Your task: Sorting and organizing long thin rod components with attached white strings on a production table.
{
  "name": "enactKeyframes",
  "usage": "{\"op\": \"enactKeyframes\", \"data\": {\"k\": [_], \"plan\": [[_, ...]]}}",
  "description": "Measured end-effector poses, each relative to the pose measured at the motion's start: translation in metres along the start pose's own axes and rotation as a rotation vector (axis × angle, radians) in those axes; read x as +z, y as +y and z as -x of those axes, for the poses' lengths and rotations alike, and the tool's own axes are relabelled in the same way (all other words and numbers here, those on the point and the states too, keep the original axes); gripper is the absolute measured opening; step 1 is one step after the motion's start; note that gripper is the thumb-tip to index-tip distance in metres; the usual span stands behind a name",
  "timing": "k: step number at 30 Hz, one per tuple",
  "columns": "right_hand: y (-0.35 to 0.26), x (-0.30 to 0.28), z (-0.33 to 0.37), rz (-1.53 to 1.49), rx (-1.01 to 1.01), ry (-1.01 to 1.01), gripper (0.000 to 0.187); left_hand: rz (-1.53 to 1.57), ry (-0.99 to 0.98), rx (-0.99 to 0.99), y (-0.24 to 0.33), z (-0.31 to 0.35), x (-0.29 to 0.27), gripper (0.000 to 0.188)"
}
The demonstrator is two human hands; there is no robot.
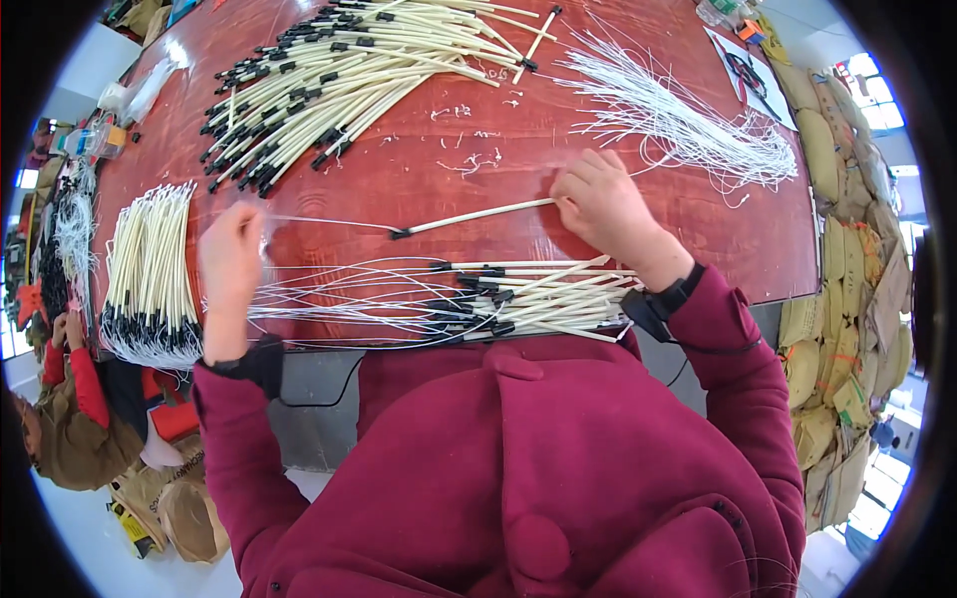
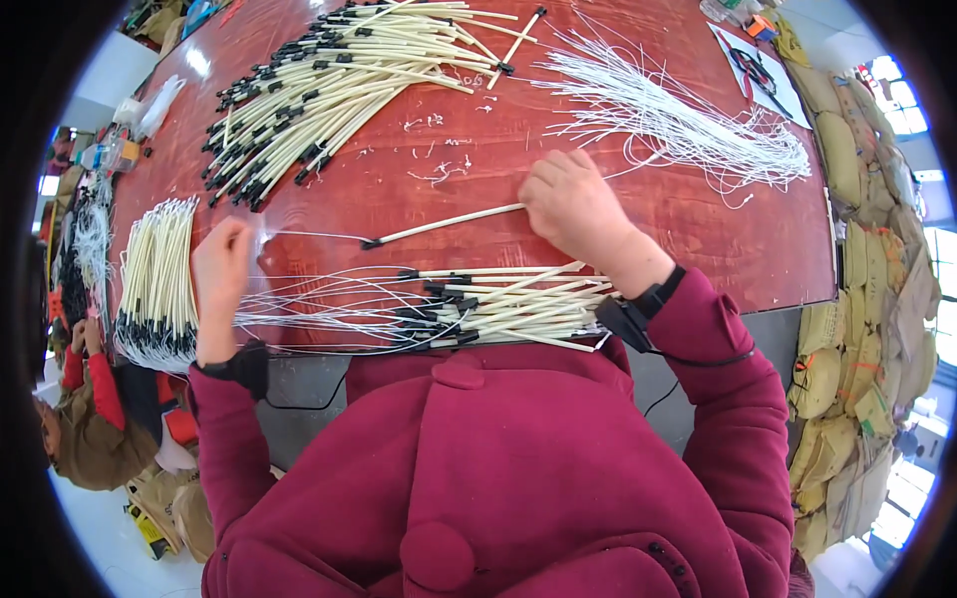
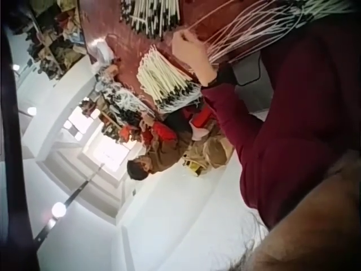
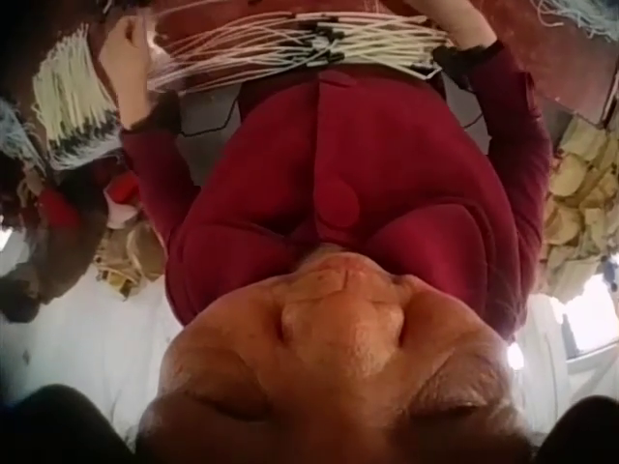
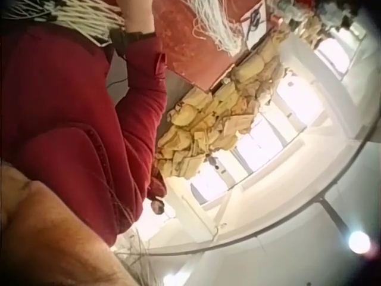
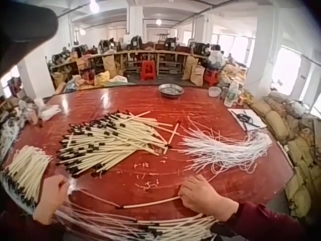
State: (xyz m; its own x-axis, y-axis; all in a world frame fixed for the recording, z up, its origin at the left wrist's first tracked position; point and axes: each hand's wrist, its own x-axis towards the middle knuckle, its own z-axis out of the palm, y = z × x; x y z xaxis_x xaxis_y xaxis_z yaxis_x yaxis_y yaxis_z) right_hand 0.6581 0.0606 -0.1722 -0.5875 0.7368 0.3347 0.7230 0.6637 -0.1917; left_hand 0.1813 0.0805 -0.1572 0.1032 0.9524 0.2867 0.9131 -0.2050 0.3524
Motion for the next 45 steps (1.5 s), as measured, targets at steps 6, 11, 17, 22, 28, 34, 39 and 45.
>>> {"op": "enactKeyframes", "data": {"k": [6, 11, 17, 22, 28, 34, 39, 45], "plan": [[0.022, -0.053, 0.065, -0.117, 0.191, -0.176, 0.015, -0.691, -0.252, -0.269, -0.068, 0.045, -0.062, 0.013], [0.024, -0.075, 0.080, -0.205, 0.236, -0.119, 0.024, -0.352, -0.130, -0.005, 0.027, 0.033, -0.046, 0.039], [0.045, -0.051, 0.062, 0.057, 0.452, 0.087, 0.041, 0.251, -0.440, 0.466, 0.167, -0.005, 0.033, 0.034], [0.050, -0.032, 0.074, 0.211, 0.508, 0.000, 0.044, 0.307, -0.512, 0.659, 0.208, -0.030, 0.070, 0.026], [0.036, -0.048, 0.075, 0.071, 0.524, -0.075, 0.040, 0.323, -0.471, 0.885, 0.270, -0.077, 0.120, 0.022], [0.003, -0.045, 0.082, -0.125, 0.405, -0.044, 0.031, 0.342, -0.490, 0.978, 0.321, -0.095, 0.171, 0.013], [0.006, -0.045, 0.092, -0.153, 0.414, 0.013, 0.029, 0.238, -0.546, 1.068, 0.324, -0.096, 0.185, 0.012], [0.010, -0.047, 0.094, -0.153, 0.419, 0.006, 0.025, 0.304, -0.504, 1.042, 0.307, -0.075, 0.162, 0.012]]}}
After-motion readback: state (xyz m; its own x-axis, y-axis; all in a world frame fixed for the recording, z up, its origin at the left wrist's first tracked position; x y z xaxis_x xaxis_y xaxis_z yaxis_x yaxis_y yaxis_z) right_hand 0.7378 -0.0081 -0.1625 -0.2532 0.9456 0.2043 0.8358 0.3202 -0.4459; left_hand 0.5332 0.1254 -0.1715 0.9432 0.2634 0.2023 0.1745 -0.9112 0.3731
